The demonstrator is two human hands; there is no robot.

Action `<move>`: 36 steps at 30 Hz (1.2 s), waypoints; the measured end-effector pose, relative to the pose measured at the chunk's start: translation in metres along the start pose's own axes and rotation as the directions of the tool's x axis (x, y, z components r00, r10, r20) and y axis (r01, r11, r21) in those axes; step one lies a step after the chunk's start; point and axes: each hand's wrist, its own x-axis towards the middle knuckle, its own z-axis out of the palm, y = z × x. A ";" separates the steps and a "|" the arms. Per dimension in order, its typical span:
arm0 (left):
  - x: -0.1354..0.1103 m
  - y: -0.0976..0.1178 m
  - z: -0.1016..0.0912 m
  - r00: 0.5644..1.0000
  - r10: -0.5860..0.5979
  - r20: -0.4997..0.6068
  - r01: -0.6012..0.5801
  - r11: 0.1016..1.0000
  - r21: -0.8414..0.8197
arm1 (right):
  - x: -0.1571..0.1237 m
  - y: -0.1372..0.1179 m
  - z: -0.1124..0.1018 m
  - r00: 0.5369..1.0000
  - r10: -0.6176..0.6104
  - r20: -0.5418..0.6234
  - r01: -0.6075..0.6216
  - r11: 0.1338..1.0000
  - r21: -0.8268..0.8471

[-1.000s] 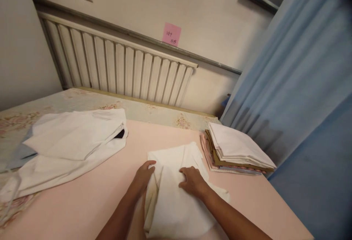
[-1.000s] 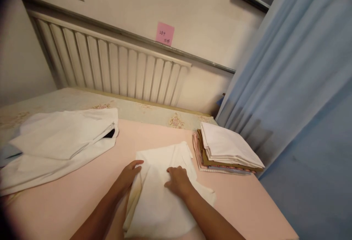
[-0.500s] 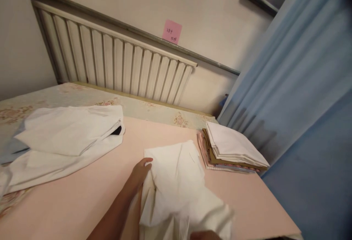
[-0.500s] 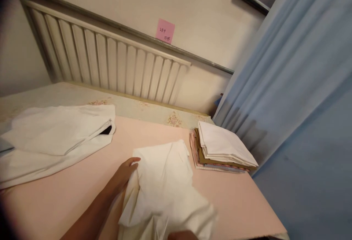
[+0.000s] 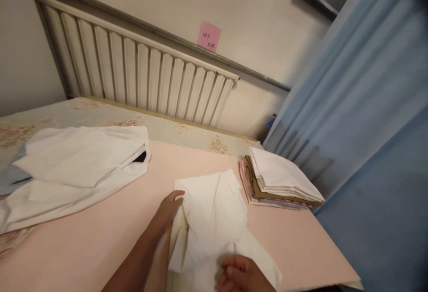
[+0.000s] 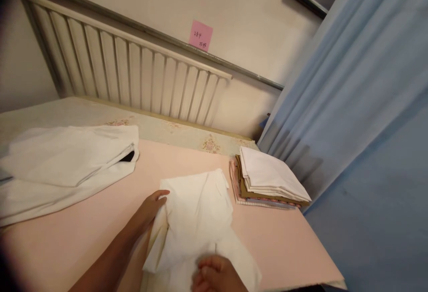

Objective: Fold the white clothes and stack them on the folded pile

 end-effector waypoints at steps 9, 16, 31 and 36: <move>0.009 -0.013 0.000 0.999 0.009 -0.038 -0.013 0.996 -0.088 | 0.018 -0.022 0.043 0.994 0.082 -0.066 -0.024 0.789 0.613; 0.011 -0.016 0.002 0.988 -0.024 -0.152 -0.001 0.986 -0.165 | 0.036 -0.028 0.053 0.992 0.116 -0.043 -0.058 0.742 0.668; 0.006 -0.011 0.002 0.996 -0.055 -0.077 0.037 0.974 -0.222 | 0.036 -0.025 0.050 0.994 0.081 -0.078 -0.017 0.792 0.610; -0.002 0.000 0.002 0.996 -0.081 -0.034 0.068 0.960 -0.270 | 0.028 -0.017 0.012 0.981 -0.063 -0.182 0.088 0.987 0.134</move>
